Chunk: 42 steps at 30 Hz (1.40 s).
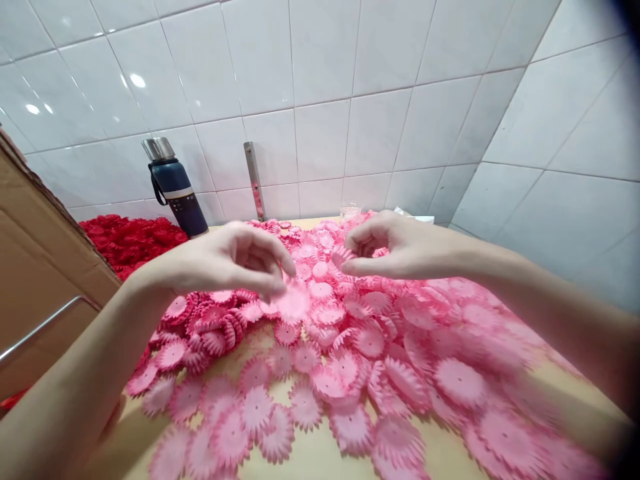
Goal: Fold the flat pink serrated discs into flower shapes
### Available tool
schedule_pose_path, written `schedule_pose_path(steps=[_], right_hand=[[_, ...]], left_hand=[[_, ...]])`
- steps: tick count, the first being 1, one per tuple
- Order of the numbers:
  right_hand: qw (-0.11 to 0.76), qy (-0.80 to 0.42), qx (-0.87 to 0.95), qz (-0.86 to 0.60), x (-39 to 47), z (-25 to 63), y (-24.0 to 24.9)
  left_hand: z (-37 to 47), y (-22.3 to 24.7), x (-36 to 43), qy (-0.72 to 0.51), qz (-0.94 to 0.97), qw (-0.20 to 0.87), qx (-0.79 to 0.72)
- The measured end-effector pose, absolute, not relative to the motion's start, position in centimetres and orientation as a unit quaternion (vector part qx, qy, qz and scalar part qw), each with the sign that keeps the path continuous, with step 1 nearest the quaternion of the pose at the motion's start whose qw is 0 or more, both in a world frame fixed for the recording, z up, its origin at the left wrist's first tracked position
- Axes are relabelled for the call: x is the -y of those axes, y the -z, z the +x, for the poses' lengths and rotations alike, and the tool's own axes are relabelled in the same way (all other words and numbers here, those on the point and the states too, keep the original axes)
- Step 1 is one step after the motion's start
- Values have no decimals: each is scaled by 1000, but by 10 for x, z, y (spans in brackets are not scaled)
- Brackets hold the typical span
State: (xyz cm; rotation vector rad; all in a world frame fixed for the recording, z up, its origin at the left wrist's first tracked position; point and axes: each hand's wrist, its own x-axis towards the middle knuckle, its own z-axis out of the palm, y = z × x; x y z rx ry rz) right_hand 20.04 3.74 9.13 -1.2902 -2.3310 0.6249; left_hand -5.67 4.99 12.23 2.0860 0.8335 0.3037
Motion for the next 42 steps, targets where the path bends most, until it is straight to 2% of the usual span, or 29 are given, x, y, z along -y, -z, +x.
schedule_pose_path(steps=[3,6,12,21,26,31,38,42], right_hand=[[160,-231,858,-430,-32,193,-92],[117,-245,878,-395,-25,186,-95],[93,-230,891,-379,-22,183,-95],[99,-174,895,-398,-31,189,-86],[103,-166,886,-421,-36,193,-82],[44,-202,883,-422,-38,197,-79],[6,-247,879,-408,-35,193,-79],[78,-244,884,-392,-32,187,-81]], left_hand=[[-52,-121,-45,34,866,385,-316],[-44,-116,-43,116,881,343,-305],[-33,-99,-44,90,903,204,-368],[-20,-80,-38,120,908,176,-360],[-28,-86,-44,83,913,180,-358],[-35,-93,-45,42,925,178,-333],[-31,-97,-45,-44,930,186,-312],[-26,-99,-43,-148,915,245,-285]])
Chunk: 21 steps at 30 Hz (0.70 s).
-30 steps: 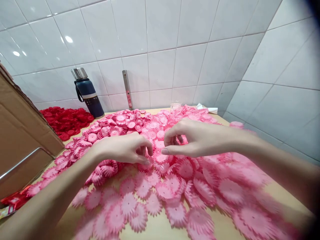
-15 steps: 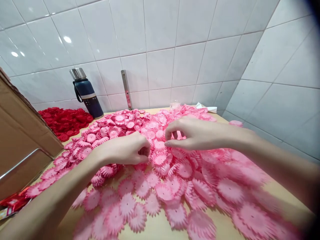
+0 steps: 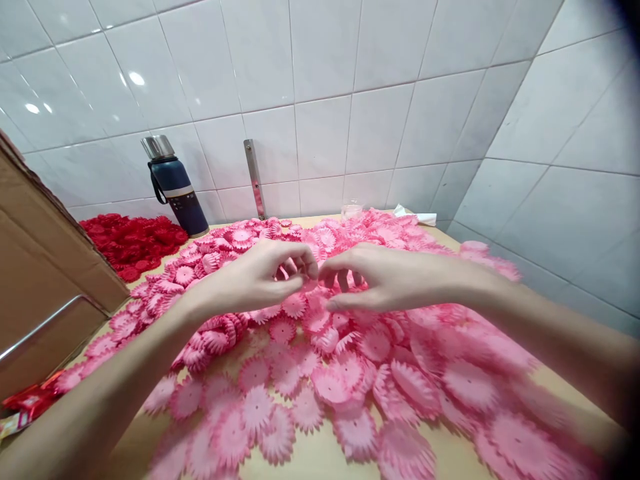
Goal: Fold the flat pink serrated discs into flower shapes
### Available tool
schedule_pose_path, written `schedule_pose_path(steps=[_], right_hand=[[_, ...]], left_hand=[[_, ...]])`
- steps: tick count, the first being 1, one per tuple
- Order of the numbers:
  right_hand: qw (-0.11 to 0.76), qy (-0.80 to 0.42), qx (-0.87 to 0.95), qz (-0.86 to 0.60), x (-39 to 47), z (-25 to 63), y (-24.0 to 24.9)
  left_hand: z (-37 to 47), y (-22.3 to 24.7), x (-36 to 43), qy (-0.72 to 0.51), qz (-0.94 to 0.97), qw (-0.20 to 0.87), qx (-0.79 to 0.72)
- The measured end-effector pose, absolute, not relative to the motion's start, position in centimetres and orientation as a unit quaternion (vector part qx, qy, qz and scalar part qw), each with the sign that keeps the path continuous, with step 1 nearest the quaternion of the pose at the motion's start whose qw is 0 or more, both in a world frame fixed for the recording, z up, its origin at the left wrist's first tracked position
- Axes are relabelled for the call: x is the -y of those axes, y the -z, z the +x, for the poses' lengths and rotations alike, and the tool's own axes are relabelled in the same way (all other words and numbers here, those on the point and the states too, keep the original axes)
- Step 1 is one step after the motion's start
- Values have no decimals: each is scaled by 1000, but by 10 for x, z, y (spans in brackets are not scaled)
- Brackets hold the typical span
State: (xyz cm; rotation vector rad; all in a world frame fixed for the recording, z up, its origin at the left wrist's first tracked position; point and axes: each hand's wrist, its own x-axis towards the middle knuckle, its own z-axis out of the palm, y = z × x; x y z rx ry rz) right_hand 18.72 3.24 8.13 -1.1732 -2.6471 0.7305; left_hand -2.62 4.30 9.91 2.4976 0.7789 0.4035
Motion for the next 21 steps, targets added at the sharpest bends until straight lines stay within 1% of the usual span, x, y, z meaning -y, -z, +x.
schedule_pose_path(steps=[3,5,7,13,17,21], right_hand=[[152,-241,884,-372,-30,182,-84],[179,-238,883,-363,-28,180,-85],[204,-224,883,-359,-28,179,-86],[257,-197,873,-366,-32,179,-82],[284,-199,858,-379,-33,179,-82],[261,-257,850,-379,-31,181,-86]], left_hand=[[-25,-98,-43,-232,885,303,-268],[-25,-97,-44,-267,869,327,-258],[-24,-96,-44,-282,865,330,-253],[-23,-92,-45,-303,889,225,-259],[-23,-90,-44,-284,905,189,-255],[-24,-90,-46,-283,906,174,-263]])
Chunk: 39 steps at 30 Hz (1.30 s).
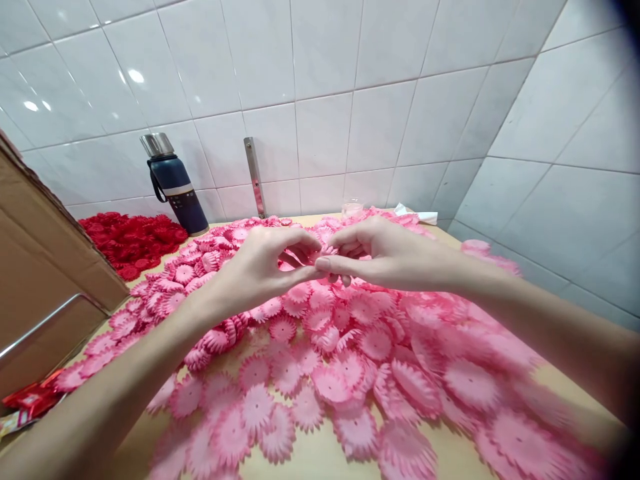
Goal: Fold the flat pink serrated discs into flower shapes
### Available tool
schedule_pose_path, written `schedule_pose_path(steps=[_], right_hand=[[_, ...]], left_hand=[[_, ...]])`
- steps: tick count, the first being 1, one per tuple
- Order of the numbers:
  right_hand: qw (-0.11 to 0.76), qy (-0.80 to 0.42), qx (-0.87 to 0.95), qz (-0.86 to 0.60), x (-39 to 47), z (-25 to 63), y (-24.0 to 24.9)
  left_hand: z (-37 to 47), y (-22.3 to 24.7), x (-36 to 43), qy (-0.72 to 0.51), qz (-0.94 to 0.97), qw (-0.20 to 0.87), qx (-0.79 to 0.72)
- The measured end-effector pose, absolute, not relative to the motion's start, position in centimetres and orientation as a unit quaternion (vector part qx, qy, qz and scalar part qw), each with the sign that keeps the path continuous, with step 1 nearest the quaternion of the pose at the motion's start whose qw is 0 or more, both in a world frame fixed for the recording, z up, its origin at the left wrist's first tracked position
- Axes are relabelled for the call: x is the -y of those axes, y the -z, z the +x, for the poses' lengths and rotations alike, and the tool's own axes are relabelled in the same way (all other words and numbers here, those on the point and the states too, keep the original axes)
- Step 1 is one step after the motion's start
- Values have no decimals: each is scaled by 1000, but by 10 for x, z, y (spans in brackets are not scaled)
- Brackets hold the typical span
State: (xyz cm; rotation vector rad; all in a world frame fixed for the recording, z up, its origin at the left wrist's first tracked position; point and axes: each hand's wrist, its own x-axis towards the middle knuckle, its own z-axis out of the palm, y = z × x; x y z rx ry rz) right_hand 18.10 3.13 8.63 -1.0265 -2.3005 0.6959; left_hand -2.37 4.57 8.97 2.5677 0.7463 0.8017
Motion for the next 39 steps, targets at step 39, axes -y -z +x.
schedule_pose_path(steps=[39], right_hand=[[202,-316,853,-363,-32,187,-92]], left_hand=[[-24,-86,-50,-244,922,128,-272]])
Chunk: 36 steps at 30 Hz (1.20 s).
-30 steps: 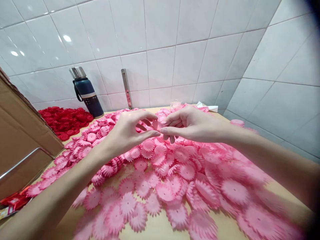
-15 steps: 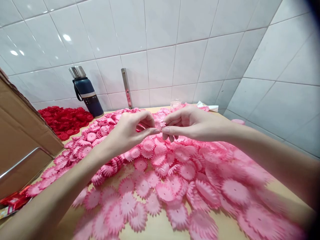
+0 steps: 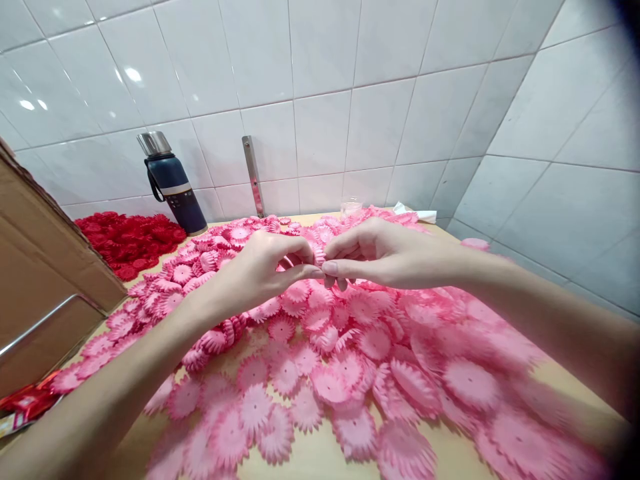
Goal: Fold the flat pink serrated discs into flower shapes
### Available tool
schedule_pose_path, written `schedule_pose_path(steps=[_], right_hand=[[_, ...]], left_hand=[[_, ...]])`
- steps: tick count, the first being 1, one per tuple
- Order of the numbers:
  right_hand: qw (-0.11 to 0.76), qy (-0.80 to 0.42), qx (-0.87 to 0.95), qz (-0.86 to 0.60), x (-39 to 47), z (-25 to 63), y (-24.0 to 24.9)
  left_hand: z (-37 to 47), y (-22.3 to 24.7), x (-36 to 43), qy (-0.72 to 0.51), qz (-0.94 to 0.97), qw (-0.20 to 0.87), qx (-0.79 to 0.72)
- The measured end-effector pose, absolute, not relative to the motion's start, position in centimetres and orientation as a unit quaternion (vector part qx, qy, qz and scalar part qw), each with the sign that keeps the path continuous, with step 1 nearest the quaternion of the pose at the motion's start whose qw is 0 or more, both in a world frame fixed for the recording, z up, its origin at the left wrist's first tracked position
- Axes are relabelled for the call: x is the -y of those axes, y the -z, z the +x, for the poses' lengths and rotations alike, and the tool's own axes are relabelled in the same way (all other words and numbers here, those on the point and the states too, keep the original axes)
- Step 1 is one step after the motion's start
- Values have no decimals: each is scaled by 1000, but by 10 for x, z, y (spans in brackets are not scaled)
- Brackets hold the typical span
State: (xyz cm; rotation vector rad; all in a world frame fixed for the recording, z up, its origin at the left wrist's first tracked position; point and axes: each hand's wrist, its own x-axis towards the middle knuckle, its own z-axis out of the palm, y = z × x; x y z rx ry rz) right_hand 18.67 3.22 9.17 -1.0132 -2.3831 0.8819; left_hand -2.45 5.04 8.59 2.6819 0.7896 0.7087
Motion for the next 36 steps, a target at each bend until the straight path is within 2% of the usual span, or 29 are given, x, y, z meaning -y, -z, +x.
schedule_pose_path(steps=[15,36], right_hand=[[235,-319,850,-348,-31,184,-91],[226,-318,850,-355,-31,184,-89]], left_hand=[[-27,-85,-54,-234,931,115,-254],[-29,-84,-55,-228,934,110,-253]])
